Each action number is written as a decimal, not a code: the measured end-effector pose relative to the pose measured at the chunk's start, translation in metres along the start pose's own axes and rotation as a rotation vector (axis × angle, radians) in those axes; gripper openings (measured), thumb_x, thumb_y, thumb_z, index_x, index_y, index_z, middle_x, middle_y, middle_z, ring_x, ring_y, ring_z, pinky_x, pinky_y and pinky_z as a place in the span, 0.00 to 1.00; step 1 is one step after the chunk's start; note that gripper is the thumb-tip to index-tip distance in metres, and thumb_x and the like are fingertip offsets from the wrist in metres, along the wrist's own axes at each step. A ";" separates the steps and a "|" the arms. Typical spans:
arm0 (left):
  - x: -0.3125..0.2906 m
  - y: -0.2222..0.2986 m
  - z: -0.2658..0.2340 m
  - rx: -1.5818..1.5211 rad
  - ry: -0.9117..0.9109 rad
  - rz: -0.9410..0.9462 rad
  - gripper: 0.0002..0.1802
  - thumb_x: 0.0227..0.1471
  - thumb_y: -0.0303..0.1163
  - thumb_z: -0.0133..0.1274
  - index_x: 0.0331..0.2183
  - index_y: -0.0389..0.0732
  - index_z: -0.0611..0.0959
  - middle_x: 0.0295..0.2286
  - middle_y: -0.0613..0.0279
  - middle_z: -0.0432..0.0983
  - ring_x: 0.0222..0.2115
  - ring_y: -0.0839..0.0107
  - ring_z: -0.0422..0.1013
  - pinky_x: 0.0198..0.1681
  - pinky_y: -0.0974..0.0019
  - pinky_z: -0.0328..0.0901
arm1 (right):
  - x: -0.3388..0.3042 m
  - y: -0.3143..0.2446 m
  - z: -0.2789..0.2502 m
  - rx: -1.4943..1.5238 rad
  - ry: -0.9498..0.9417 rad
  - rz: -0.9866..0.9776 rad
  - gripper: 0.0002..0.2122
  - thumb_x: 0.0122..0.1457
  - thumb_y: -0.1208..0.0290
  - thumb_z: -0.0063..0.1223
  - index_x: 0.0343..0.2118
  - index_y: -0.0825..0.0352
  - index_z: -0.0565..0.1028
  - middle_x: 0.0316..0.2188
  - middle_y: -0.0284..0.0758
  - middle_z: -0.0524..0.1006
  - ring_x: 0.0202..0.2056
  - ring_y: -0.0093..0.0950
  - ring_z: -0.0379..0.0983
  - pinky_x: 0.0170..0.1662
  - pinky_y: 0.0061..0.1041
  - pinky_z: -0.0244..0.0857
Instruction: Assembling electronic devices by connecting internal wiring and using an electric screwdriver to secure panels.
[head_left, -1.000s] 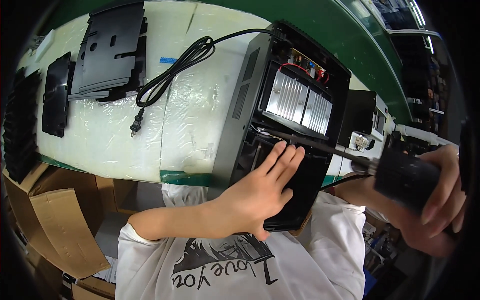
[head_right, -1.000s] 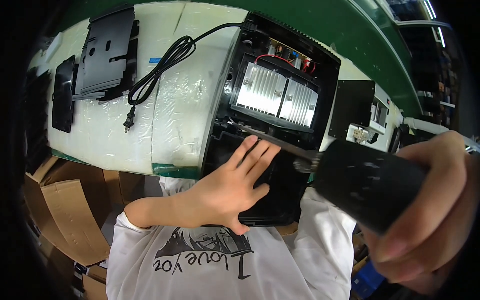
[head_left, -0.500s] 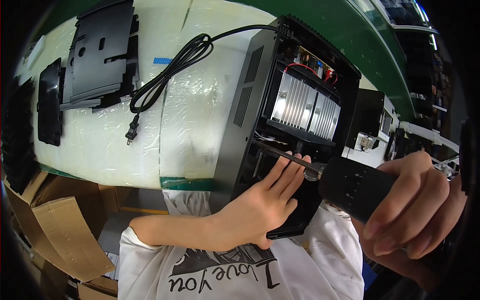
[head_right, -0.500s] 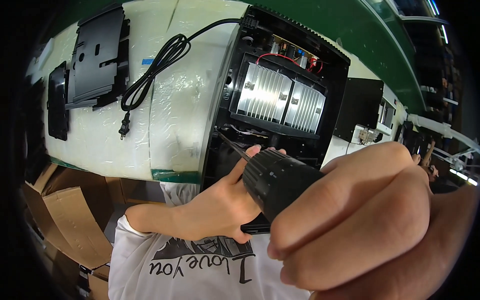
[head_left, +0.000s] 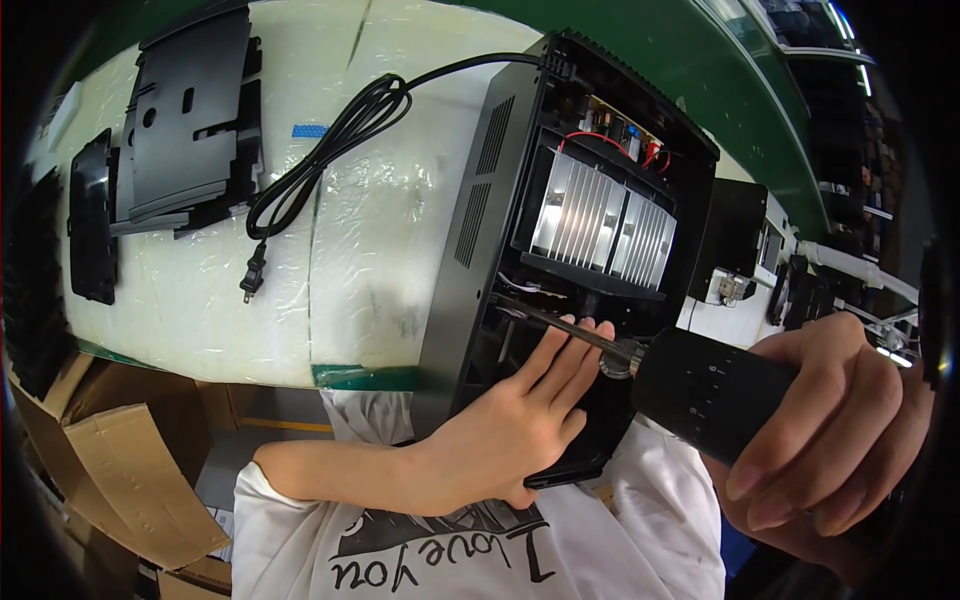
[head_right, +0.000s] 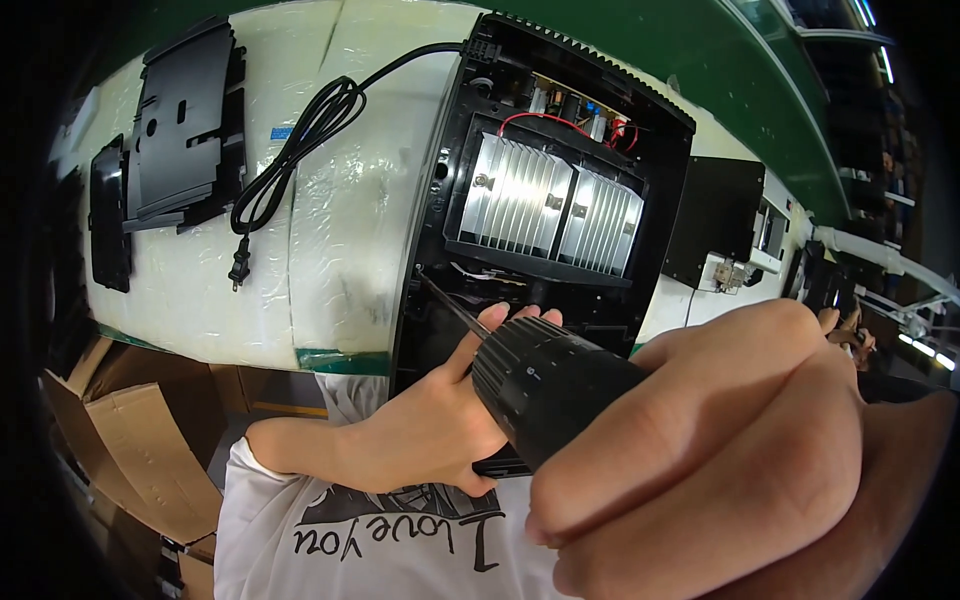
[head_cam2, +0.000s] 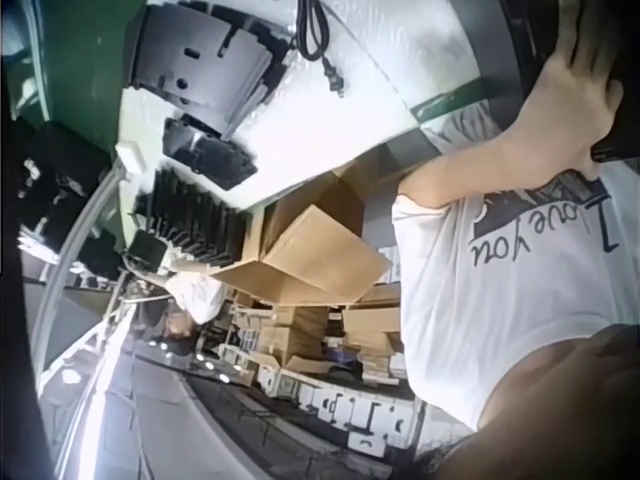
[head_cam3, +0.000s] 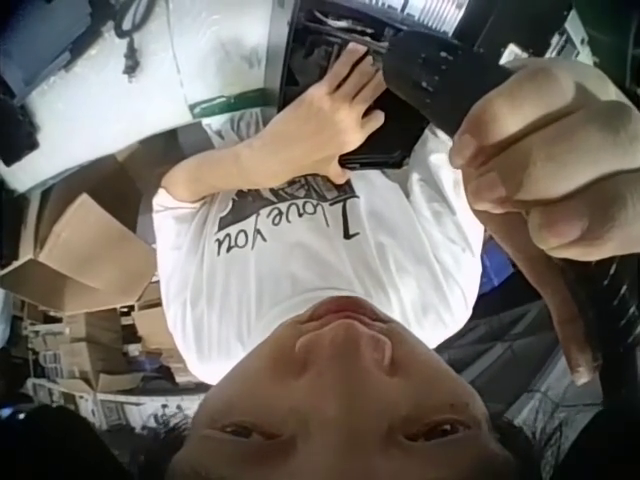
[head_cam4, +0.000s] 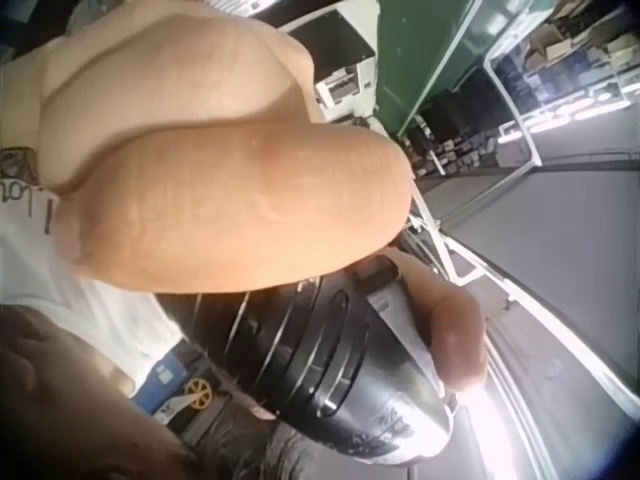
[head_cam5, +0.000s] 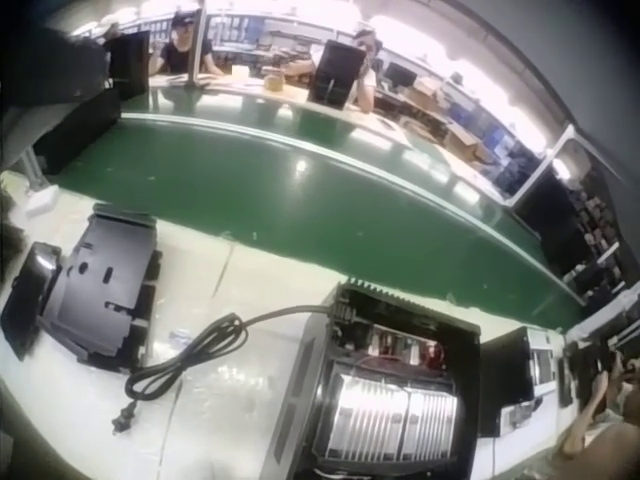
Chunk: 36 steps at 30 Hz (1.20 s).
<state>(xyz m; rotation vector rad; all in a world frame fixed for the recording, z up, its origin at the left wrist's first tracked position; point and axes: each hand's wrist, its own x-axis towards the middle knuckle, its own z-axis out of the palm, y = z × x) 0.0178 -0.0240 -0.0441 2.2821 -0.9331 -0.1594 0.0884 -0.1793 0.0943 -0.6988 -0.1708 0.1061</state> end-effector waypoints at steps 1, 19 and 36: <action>0.000 0.000 -0.001 0.000 -0.001 0.006 0.35 0.23 0.54 0.64 0.28 0.31 0.79 0.55 0.30 0.50 0.58 0.41 0.48 0.62 0.48 0.42 | 0.000 -0.001 0.001 0.057 0.071 -0.024 0.16 0.40 0.90 0.56 0.15 0.60 0.64 0.10 0.22 0.66 0.12 0.08 0.60 0.18 0.00 0.52; 0.001 0.001 0.000 -0.030 0.028 0.000 0.52 0.14 0.54 0.64 0.44 0.32 0.75 0.55 0.31 0.50 0.56 0.43 0.52 0.60 0.47 0.46 | 0.024 -0.030 -0.002 -0.926 -0.629 0.428 0.07 0.42 0.85 0.60 0.17 0.70 0.72 0.14 0.29 0.74 0.10 0.10 0.64 0.15 0.01 0.55; -0.003 0.001 0.001 -0.027 0.036 -0.008 0.34 0.19 0.55 0.64 0.25 0.35 0.78 0.55 0.30 0.50 0.57 0.42 0.50 0.60 0.46 0.44 | 0.042 -0.169 -0.039 -1.476 -0.598 0.207 0.05 0.40 0.84 0.61 0.17 0.72 0.73 0.16 0.31 0.75 0.13 0.12 0.68 0.18 0.03 0.59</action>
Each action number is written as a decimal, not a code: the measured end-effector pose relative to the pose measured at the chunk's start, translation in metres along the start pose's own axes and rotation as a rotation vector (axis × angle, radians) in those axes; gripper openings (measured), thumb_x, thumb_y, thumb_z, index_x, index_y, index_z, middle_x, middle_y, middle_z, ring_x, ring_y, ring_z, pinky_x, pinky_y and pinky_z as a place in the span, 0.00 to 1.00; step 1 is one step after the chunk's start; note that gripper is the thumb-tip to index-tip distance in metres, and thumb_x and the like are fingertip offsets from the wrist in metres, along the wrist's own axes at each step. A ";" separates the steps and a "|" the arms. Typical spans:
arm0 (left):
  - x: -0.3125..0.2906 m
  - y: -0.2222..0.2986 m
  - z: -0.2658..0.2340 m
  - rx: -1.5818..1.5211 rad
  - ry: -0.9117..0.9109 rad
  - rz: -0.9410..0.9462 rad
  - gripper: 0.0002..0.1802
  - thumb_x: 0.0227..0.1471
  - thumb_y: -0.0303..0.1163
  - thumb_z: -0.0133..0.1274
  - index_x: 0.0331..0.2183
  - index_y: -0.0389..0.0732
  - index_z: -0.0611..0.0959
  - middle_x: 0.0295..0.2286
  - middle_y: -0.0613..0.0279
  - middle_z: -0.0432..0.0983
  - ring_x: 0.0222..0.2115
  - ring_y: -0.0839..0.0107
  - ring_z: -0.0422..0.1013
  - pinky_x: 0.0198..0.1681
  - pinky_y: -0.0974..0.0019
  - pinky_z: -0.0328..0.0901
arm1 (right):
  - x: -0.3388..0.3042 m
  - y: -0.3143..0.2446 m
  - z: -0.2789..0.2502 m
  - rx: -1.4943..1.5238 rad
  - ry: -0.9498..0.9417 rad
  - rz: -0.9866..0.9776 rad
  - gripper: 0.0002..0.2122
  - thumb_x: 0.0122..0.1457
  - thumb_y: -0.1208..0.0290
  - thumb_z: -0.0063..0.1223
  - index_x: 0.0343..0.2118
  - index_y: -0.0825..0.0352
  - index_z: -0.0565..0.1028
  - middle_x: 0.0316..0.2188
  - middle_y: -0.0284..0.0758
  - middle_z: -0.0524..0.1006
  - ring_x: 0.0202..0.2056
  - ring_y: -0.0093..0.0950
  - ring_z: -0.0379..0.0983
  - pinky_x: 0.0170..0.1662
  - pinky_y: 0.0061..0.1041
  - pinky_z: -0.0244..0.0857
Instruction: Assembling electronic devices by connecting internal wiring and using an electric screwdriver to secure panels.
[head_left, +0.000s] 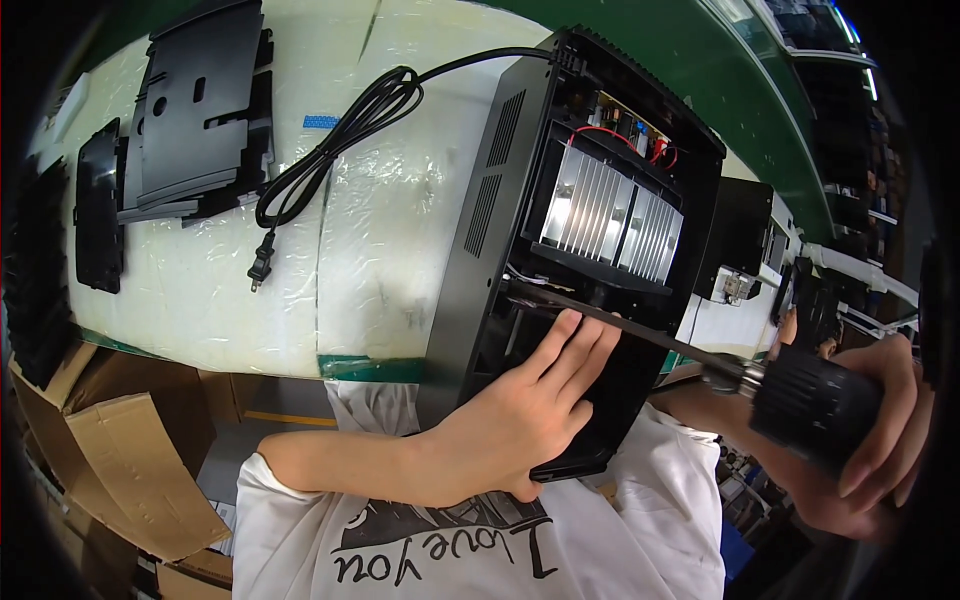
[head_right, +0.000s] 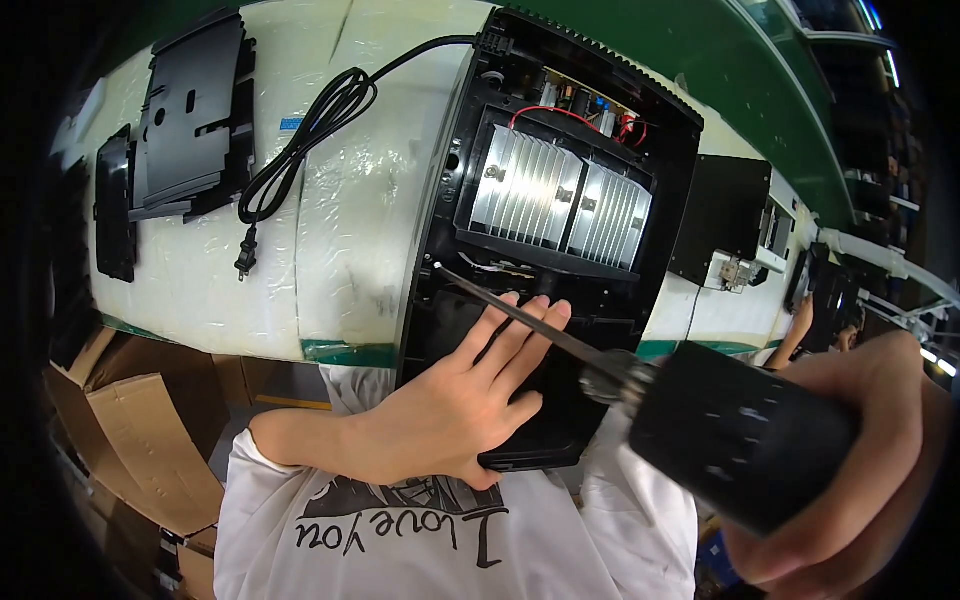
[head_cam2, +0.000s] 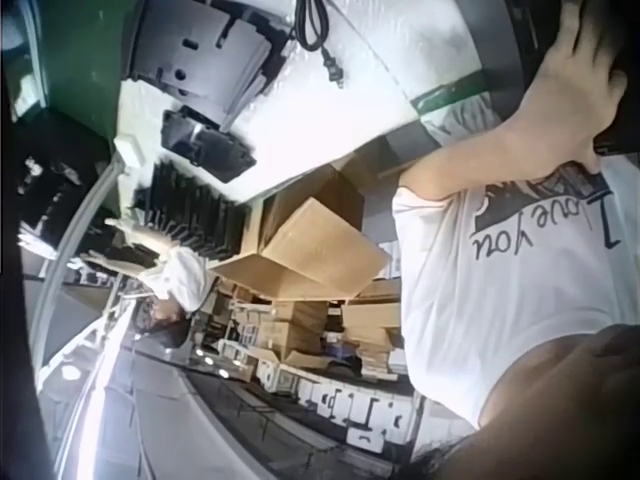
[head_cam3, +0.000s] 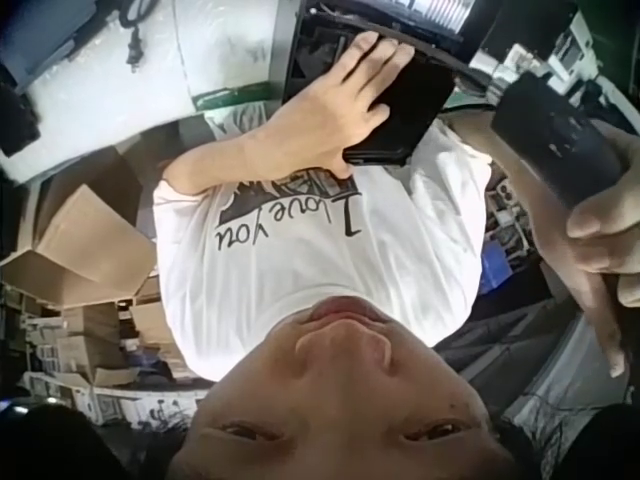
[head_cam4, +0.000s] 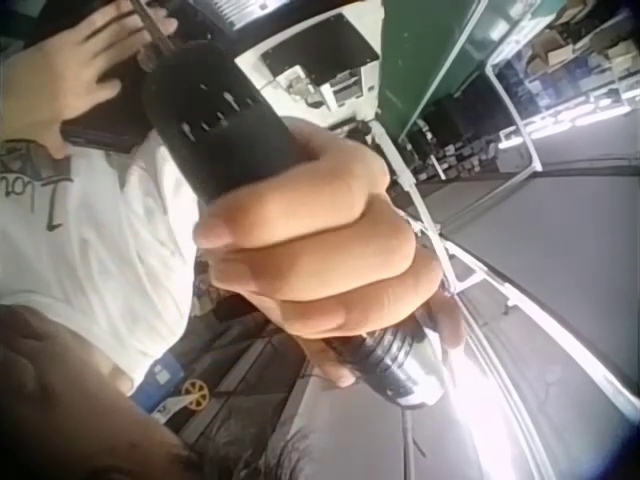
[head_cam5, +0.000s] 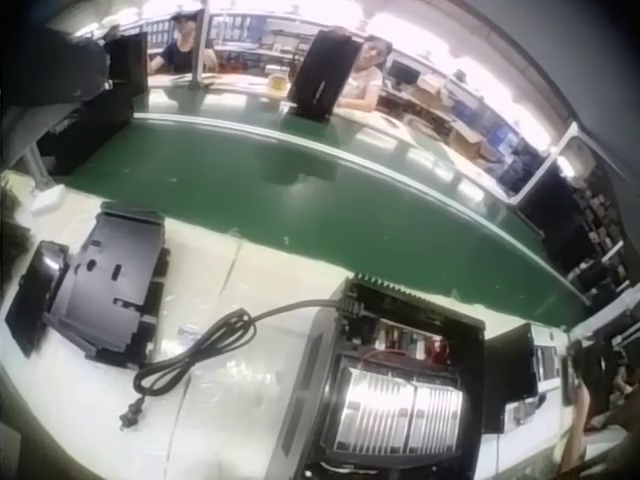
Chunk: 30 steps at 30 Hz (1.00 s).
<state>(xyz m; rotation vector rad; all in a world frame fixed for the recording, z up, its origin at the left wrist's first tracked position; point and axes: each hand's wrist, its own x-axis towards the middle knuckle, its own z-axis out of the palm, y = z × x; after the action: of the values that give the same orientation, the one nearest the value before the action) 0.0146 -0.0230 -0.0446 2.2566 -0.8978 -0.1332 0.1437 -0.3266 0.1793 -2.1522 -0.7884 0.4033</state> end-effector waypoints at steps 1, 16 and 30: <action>0.003 0.001 0.001 -0.009 0.016 0.009 0.32 0.20 0.55 0.64 0.22 0.36 0.77 0.56 0.30 0.49 0.58 0.42 0.49 0.60 0.46 0.43 | 0.005 0.004 0.008 0.014 0.048 -0.040 0.05 0.40 0.83 0.60 0.18 0.72 0.73 0.17 0.31 0.75 0.13 0.11 0.68 0.19 0.03 0.59; -0.027 0.009 -0.005 -0.349 0.542 0.038 0.17 0.34 0.37 0.67 0.22 0.43 0.75 0.29 0.60 0.76 0.33 0.67 0.73 0.33 0.67 0.65 | -0.019 0.007 0.038 0.190 0.615 -0.736 0.05 0.44 0.77 0.57 0.20 0.67 0.71 0.19 0.25 0.74 0.19 0.09 0.68 0.28 0.03 0.60; -0.019 0.007 0.002 -0.130 0.775 -0.039 0.14 0.31 0.30 0.65 0.28 0.41 0.85 0.25 0.69 0.78 0.24 0.74 0.69 0.24 0.74 0.63 | -0.064 0.018 0.065 0.330 1.130 -1.292 0.05 0.47 0.72 0.53 0.23 0.63 0.69 0.22 0.21 0.72 0.24 0.06 0.68 0.36 0.04 0.61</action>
<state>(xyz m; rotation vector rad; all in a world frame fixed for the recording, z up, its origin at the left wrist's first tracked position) -0.0039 -0.0157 -0.0446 1.9485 -0.4070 0.6093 0.0686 -0.3402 0.1257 -0.8966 -1.0606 -1.1452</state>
